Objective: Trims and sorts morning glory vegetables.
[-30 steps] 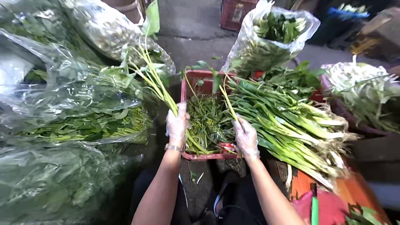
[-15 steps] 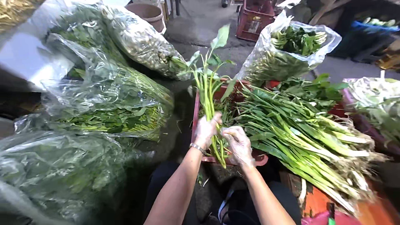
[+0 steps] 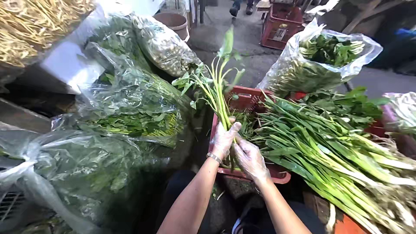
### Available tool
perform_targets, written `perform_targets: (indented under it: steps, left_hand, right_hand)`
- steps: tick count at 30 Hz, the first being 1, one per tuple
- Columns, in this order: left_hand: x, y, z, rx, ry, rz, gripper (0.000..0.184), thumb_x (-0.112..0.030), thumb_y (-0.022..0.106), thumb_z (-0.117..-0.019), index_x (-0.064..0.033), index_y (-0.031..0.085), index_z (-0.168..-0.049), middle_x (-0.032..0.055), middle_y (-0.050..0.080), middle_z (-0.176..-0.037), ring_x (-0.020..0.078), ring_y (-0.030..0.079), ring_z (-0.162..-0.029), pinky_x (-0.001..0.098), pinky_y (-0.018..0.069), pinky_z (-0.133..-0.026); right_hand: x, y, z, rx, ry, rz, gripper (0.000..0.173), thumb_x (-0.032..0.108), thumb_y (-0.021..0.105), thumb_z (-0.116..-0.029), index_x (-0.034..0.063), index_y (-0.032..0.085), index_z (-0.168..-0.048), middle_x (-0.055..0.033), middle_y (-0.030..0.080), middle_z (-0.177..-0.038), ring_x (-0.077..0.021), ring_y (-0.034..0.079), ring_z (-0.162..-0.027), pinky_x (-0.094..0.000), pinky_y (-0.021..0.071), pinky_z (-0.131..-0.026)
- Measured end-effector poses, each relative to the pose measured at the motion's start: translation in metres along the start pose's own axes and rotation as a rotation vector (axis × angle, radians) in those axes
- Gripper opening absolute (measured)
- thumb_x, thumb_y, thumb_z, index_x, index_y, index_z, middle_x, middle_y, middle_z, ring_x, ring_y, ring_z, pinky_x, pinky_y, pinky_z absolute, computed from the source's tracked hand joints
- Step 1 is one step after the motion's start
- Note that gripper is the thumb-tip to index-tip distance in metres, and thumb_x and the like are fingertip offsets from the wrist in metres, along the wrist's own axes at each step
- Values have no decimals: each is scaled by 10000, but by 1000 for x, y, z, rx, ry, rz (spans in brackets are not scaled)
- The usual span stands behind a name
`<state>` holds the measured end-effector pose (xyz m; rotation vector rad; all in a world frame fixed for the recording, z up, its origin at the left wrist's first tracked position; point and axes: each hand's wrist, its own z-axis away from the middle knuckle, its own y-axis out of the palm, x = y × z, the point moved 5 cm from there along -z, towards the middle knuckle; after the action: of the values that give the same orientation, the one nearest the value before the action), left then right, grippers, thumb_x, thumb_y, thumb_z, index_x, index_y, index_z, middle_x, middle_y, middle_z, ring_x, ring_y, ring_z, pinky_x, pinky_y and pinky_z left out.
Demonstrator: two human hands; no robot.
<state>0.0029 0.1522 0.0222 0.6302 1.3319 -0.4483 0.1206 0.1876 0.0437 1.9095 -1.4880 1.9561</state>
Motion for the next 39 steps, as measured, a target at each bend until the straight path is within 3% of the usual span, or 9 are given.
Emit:
perform_targets:
  steps: [3, 6, 11, 14, 20, 24, 28, 32, 39]
  left_hand:
    - [-1, -11, -4, -71, -36, -11, 253, -255, 587, -1041, -49, 623, -1184, 41, 589, -818, 116, 566, -704, 308, 502, -667]
    - [-11, -39, 2, -149, -62, -36, 273, -267, 568, -1057, -58, 600, -1229, 14, 550, -718, 108, 531, -593, 294, 495, -588]
    - [-28, -76, 8, -175, 146, 74, 109, -140, 527, -1054, -73, 579, -1123, -53, 584, -640, 64, 583, -511, 227, 558, -520]
    - [-24, -78, 12, -128, 164, 193, 136, -282, 594, -1020, -149, 571, -999, -86, 500, -557, 39, 489, -445, 212, 496, -471]
    - [-31, -64, 11, -172, 73, 307, 239, -207, 335, -1093, -170, 568, -1052, -115, 444, -515, 10, 433, -396, 184, 448, -412]
    - [-33, -67, 11, -195, 62, 287, 205, -233, 404, -1103, -197, 599, -1047, -115, 532, -552, 11, 503, -434, 180, 488, -453]
    - [-31, -70, 10, -258, 62, 235, 190, -175, 376, -1095, -161, 565, -1076, -118, 507, -556, 9, 478, -430, 176, 471, -444]
    - [-29, -70, 5, -320, 74, 210, 197, -152, 373, -1079, -110, 558, -1132, -104, 483, -552, 14, 449, -401, 172, 456, -404]
    - [-21, -47, -5, -230, -29, 140, 202, -168, 533, -1057, 1, 641, -1075, -21, 623, -674, 42, 514, -471, 198, 481, -463]
  right_hand:
    - [17, 4, -7, 141, -133, 69, 354, 131, 499, -1030, -58, 699, -1253, -223, 727, -1187, -324, 700, -1137, -453, 515, -1040]
    - [-1, 2, -23, 495, 183, -37, 460, 355, 415, -1099, 89, 619, -1415, -105, 715, -1203, -181, 678, -1072, -407, 529, -979]
    - [-151, 2, -94, 454, 468, 382, 283, 278, 569, -1048, 112, 722, -1218, -189, 691, -1245, -393, 627, -1208, -666, 447, -1019]
    - [-226, 29, -138, 563, 543, 507, 471, 115, 599, -960, 242, 637, -1412, -151, 620, -1414, -391, 532, -1359, -675, 407, -1096]
    - [-254, 88, -225, 312, 636, 306, 531, 204, 545, -1028, 164, 450, -1549, -200, 573, -1450, -388, 553, -1338, -608, 447, -1091]
    - [-263, 126, -228, 372, 667, 275, 603, 263, 571, -1032, 135, 370, -1587, -196, 498, -1526, -366, 473, -1420, -572, 391, -1155]
    - [-247, 118, -225, 216, 588, 220, 367, 267, 505, -1080, 114, 613, -1397, -212, 631, -1368, -398, 578, -1304, -606, 433, -1095]
    - [-179, 53, -230, -33, 227, 79, 388, 228, 551, -1065, 119, 585, -1435, -177, 713, -1221, -358, 685, -1128, -593, 509, -1002]
    - [-55, -4, -127, 121, 261, -335, 263, 129, 664, -988, 42, 635, -1234, -30, 715, -941, -78, 656, -781, -282, 561, -728]
